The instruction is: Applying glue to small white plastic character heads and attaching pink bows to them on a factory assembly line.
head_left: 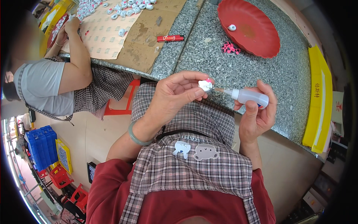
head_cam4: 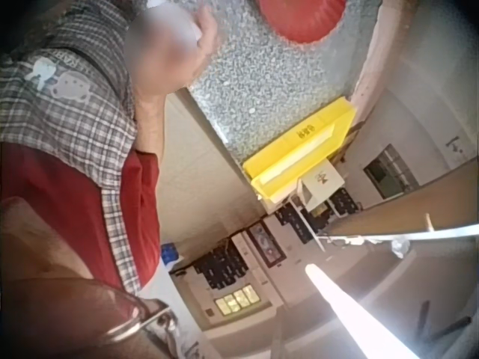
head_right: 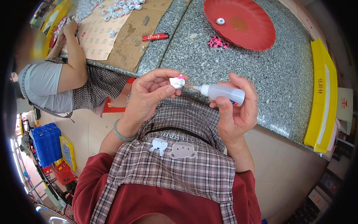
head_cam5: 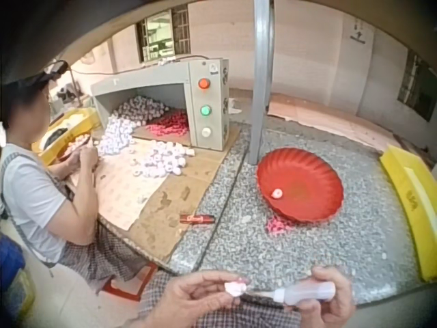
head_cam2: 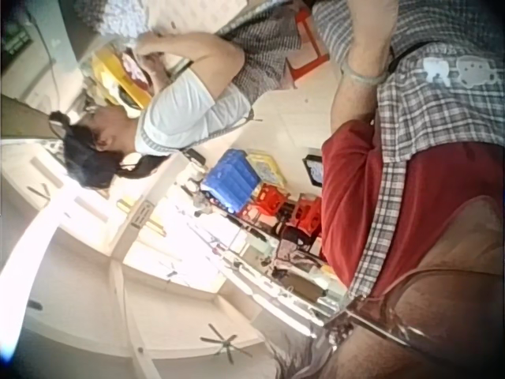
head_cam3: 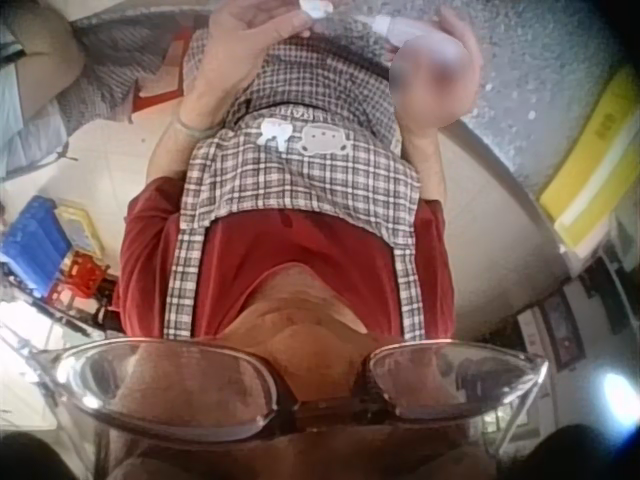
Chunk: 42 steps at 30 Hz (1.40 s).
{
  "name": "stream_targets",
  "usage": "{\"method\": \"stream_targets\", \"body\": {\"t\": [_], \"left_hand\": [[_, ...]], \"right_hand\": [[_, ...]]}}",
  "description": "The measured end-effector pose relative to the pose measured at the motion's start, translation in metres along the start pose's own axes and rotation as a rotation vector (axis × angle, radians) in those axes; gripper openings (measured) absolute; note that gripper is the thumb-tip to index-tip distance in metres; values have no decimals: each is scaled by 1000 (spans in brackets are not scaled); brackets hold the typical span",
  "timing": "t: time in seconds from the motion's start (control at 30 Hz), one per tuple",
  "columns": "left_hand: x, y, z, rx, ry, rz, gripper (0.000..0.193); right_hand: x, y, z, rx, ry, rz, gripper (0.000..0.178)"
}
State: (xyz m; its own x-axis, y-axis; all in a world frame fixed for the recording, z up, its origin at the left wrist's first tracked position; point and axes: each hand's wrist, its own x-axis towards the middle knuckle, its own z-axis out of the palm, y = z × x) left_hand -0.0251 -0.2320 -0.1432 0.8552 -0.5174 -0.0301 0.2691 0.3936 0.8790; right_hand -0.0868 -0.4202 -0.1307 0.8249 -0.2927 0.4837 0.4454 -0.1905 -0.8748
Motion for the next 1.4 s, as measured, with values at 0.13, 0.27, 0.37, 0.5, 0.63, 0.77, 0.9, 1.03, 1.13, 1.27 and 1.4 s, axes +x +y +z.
{"method": "stream_targets", "body": {"t": [0.13,0.27,0.37,0.5,0.63,0.77,0.9,1.03,1.13,1.27,1.4], "left_hand": [[-1,0,-1,25,18,6,32],[0,0,-1,46,32,-7,31],[0,-1,-1,44,41,-19,31],[0,-1,-2,46,40,-22,31],[0,-1,-2,33,29,-24,31],[-1,-2,-2,35,38,-30,31],[-1,-2,-3,37,27,-31,31],[-1,-3,-3,36,35,-17,31],[-2,-2,-2,42,43,-18,31],[-2,-1,-1,27,70,-27,28],[-2,-2,-2,32,71,-19,28]], "right_hand": [[-1,0,1,-67,-2,-21,46],[-2,3,-1,-40,-15,-48,42],[-2,2,0,-48,-18,-48,42],[-3,0,1,-99,-10,-30,45],[-3,0,1,-100,-17,-38,44],[-3,0,1,-114,-30,-45,42],[-3,0,1,-109,-30,-43,40],[-3,1,-1,-113,-34,-47,39],[-4,1,-2,-112,-36,-54,39],[-3,2,-4,-143,-51,-73,38],[-4,10,-6,-148,-35,-165,37]]}}
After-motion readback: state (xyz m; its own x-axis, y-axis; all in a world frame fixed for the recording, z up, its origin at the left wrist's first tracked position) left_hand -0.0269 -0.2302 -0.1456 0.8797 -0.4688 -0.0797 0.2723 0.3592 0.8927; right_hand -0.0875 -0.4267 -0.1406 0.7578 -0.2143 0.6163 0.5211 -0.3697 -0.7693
